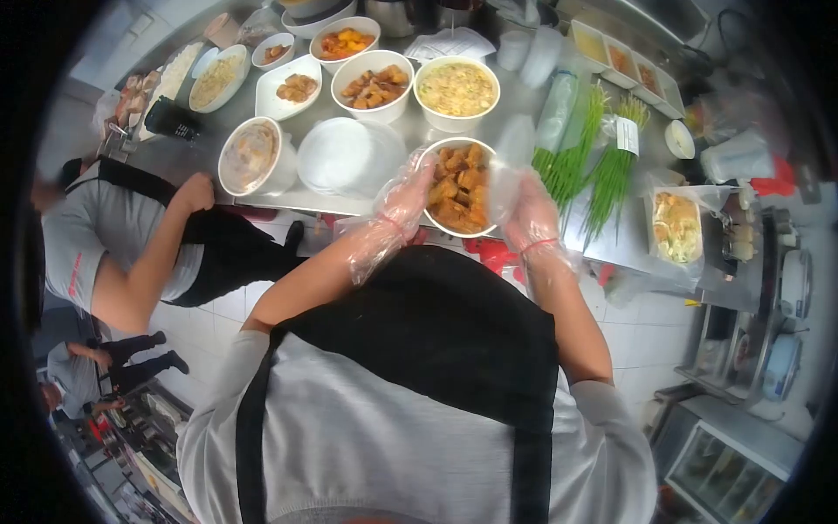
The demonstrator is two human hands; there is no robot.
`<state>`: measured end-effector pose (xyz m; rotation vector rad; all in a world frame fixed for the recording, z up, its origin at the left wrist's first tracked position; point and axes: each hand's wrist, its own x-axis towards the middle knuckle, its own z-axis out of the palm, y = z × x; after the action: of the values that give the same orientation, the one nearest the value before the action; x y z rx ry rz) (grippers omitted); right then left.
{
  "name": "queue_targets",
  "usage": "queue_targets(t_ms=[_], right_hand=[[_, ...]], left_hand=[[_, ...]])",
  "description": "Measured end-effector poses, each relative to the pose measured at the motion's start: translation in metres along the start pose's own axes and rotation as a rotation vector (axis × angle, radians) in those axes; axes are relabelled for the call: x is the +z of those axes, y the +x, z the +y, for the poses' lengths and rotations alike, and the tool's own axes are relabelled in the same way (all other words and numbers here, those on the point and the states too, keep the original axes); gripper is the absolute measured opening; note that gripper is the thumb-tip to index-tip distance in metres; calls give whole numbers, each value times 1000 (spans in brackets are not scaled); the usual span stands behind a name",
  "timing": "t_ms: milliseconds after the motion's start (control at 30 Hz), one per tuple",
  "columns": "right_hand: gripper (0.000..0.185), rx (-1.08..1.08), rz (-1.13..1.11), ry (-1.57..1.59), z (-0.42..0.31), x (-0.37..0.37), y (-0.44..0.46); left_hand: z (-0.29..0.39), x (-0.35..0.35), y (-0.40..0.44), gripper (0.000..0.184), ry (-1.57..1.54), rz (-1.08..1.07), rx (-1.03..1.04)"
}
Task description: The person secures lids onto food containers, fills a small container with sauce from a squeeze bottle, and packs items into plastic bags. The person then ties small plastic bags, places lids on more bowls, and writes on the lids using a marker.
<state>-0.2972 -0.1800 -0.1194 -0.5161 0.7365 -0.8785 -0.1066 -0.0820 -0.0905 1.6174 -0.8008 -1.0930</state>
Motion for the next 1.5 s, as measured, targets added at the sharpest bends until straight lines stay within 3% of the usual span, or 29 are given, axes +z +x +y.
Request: queue_targets(t_ms=[100, 200, 300, 400, 433, 567, 667, 733, 833, 900, 1033, 1133, 1167, 1300, 1400, 1500], right_hand=[[25, -97, 25, -110, -2, 3, -6], [27, -260, -35, -493, -14, -16, -14], [31, -465, -34, -1058, -17, 2, -25], [37, -737, -45, -1271, -11, 29, -14], [30, -741, -56, -1270, -13, 41, -11], [12, -783, -81, -1218, -2, 51, 2], [11, -868, -79, -1346, 4, 48, 18], [15, -775, -63, -1380, -1, 57, 14], [25, -773, -87, -1393, -1, 61, 9], [34, -829, -185, -1389, 1, 56, 15], [37, -743, -197, -1491, 0, 54, 21], [35, -591, -186, -1545, -6, 59, 16], [35, -584, -188, -1537, -6, 58, 18], [36, -452, -226, -1556, -13, 59, 25], [40, -383, -239, -1749, -15, 56, 36], [42, -396, -271, -1684, -5, 43, 43]], left_hand=[[-18, 1, 7, 58, 114, 92, 289], [-8, -1, -6, 55, -147, 157, 206], [26, 3, -36, 53, 213, 254, 553], [19, 16, -30, 53, 478, 313, 636], [14, 17, -26, 49, 487, 376, 684], [0, 17, -11, 40, 512, 393, 498], [2, 11, 0, 35, 498, 419, 480], [1, 9, 1, 32, 520, 424, 497], [-3, 8, 4, 32, 501, 390, 633], [-6, 7, 9, 37, 699, 347, 665], [1, 5, 3, 57, 1015, 181, 710], [15, 4, -7, 91, 1064, 66, 732], [13, 5, -4, 116, 1143, 30, 687], [20, 6, -5, 127, 1232, -51, 622], [36, 14, -10, 125, 1372, -110, 521], [32, 14, -7, 123, 1253, -106, 511]])
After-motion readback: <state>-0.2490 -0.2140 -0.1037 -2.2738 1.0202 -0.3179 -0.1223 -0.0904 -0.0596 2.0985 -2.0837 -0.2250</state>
